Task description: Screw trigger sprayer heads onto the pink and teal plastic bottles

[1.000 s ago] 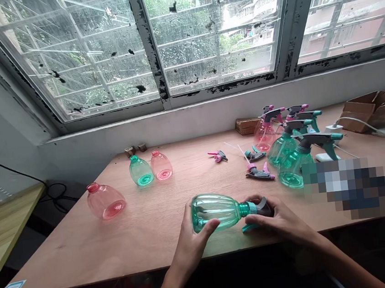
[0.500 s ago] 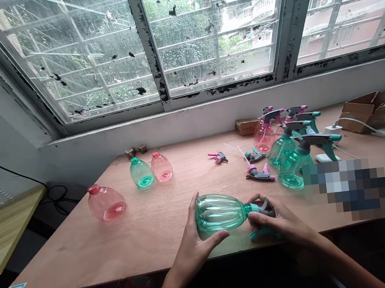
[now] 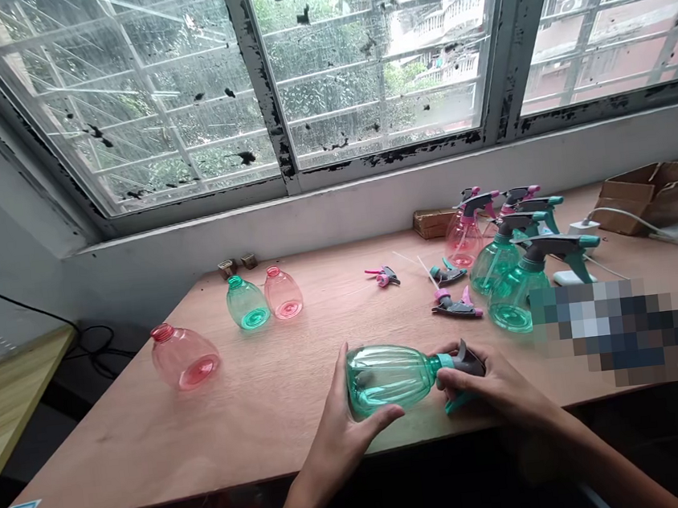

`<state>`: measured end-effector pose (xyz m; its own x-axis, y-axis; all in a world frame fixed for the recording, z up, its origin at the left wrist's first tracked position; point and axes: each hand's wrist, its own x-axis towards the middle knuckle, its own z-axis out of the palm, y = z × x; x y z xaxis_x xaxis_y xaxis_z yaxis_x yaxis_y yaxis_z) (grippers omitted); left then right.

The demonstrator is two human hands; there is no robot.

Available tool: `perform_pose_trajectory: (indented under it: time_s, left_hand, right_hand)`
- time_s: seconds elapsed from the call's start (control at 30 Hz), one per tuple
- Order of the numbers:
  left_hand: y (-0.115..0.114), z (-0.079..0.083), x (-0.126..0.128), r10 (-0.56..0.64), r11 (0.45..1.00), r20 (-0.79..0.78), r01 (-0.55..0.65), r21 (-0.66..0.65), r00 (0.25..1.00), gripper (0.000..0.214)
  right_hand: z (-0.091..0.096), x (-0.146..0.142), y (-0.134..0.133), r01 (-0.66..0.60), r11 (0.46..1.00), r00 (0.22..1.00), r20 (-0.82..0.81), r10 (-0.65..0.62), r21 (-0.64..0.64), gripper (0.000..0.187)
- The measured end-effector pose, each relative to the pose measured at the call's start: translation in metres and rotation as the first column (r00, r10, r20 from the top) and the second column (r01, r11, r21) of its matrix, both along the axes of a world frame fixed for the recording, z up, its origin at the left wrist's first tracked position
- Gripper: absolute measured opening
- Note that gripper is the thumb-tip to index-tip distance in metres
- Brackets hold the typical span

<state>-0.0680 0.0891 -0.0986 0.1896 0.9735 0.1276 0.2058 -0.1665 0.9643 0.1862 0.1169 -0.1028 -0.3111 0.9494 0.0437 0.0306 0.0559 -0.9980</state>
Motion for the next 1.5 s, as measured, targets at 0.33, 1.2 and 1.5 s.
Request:
perform_pose_trajectory:
  time_s: [0.33, 1.2, 1.5]
  left_hand:
    - [0.0003, -0.0034, -0.0018, -0.01, 0.998, -0.089, 0.015, 0.062, 0.996, 0.11]
    - [0.0017, -0.0021, -0.0005, 0.011, 0.995, -0.08, -0.002, 0.102, 0.997, 0.098]
    - [-0.0011, 0.0015, 0.0, 0.033, 0.999, -0.01, -0.033, 0.006, 0.999, 0.096]
  right_hand:
    - [-0.0022, 0.0009, 0.002, -0.039, 0.999, 0.999, -0.013, 0.039, -0.006, 0.037]
    - [-0.0011, 0.0002, 0.002, -0.049, 0.998, 0.994, -0.103, 0.047, -0.025, 0.037]
    - [-0.0027, 0.0004, 0.0022, -0.056, 0.998, 0.996, -0.069, 0.055, -0.014, 0.039]
